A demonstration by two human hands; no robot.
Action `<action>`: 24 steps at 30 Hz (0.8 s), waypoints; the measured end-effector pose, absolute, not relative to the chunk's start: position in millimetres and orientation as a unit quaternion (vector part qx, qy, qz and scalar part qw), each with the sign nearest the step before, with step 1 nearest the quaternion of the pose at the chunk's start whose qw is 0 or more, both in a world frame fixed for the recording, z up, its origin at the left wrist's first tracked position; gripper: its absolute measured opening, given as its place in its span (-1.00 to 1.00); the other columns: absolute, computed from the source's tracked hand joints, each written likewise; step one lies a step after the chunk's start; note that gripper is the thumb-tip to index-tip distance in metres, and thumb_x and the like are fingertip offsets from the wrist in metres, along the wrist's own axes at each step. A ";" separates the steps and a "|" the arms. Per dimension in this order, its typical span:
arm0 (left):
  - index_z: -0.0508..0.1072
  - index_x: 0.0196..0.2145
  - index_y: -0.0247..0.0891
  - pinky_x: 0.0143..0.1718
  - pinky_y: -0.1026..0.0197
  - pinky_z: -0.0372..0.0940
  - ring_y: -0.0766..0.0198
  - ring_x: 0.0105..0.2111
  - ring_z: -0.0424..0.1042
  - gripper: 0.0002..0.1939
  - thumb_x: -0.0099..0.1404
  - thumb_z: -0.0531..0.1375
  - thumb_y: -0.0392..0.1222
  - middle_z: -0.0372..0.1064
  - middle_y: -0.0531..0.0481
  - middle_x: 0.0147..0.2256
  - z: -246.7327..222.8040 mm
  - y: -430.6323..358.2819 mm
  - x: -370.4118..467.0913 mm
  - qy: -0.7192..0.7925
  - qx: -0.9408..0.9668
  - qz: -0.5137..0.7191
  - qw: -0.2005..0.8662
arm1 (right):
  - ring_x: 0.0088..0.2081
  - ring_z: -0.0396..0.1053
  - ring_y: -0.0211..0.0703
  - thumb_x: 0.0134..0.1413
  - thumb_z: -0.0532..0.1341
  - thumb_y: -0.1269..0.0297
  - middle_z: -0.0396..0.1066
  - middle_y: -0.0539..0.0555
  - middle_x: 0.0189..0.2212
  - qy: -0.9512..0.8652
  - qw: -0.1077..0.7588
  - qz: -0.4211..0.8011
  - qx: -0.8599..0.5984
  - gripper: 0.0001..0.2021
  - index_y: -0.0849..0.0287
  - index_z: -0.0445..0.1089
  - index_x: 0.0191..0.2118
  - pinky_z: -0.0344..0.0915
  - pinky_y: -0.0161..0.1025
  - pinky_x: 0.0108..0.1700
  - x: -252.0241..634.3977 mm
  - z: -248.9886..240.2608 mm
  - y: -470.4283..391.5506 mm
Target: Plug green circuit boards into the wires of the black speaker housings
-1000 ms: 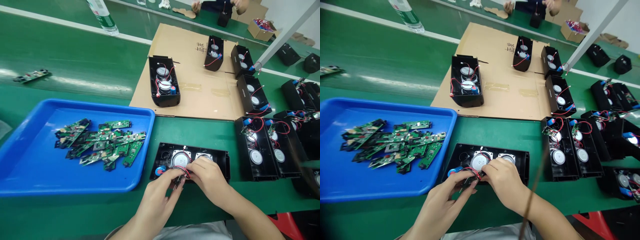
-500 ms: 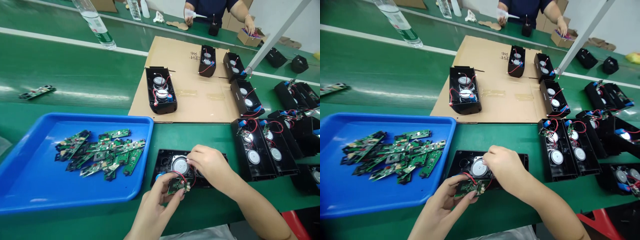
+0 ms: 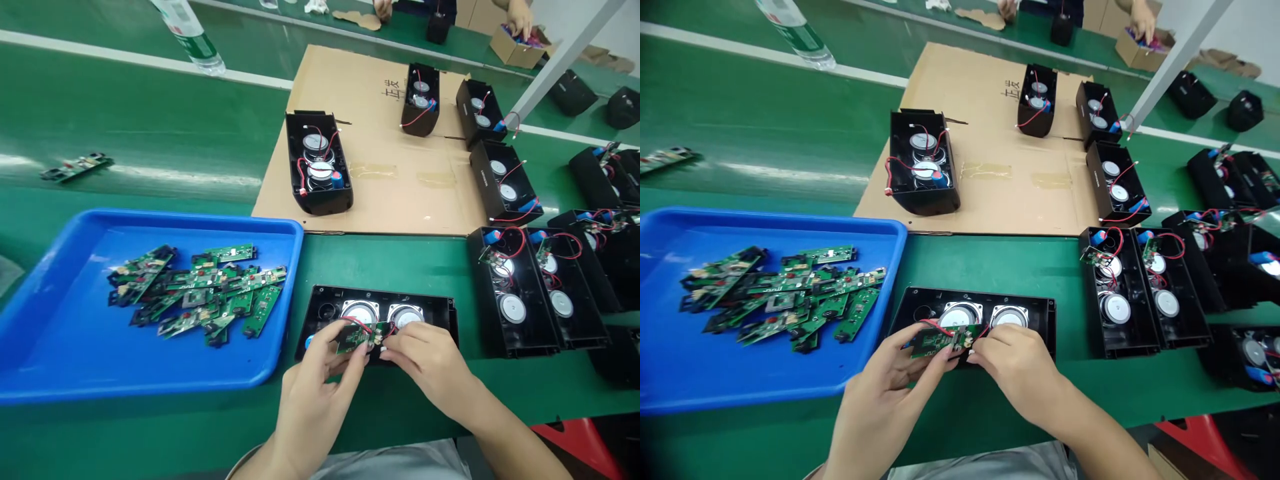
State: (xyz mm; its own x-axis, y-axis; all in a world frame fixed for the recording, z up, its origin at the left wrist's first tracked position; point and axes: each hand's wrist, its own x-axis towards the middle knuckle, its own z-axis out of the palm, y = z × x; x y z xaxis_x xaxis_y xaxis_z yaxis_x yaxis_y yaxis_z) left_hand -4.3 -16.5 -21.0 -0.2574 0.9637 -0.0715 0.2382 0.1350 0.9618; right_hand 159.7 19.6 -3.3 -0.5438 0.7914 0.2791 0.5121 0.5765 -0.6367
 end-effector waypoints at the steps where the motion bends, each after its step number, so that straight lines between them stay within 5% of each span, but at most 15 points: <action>1: 0.40 -0.16 -0.16 -0.51 0.40 0.47 0.25 -0.52 0.56 -0.71 0.12 0.26 -0.19 0.54 0.09 -0.45 -22.2 -16.0 -3.8 0.644 0.474 0.467 0.377 | -0.44 0.35 -0.23 0.30 0.00 0.36 0.41 0.08 -0.49 -0.841 0.283 0.246 -0.389 -0.73 0.27 0.40 -0.34 0.29 -0.32 -0.40 158.9 -3.1 18.9; 17: 0.34 -0.18 -0.17 -0.44 0.41 0.44 0.35 -0.45 0.54 -0.80 0.22 0.13 -0.33 0.52 0.07 -0.35 -10.9 -6.9 -1.9 0.609 0.579 0.418 0.346 | -0.53 0.10 -0.22 0.26 -0.05 0.52 0.22 0.03 -0.62 -0.899 0.233 0.049 -0.368 -0.62 0.26 0.34 -0.54 -0.01 -0.26 -0.52 149.9 -5.4 19.8; 24: 0.30 -0.14 -0.18 -0.53 0.37 0.40 0.28 -0.44 0.54 -0.82 0.29 0.05 -0.30 0.50 0.06 -0.41 -10.0 -5.0 -9.6 0.579 0.635 0.370 0.353 | -0.51 0.17 -0.21 0.29 -0.04 0.45 0.27 0.02 -0.57 -0.876 0.237 0.094 -0.409 -0.69 0.23 0.33 -0.44 0.08 -0.26 -0.48 151.3 -11.3 18.0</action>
State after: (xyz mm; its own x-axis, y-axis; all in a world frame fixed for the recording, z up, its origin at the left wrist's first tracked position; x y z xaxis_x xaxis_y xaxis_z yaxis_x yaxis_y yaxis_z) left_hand -9.6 -5.0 -10.0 0.0549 0.9967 0.0605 0.4746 -0.0794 0.8766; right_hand 151.3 18.0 -11.3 -0.5529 0.7615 0.3382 0.6729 0.6475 -0.3577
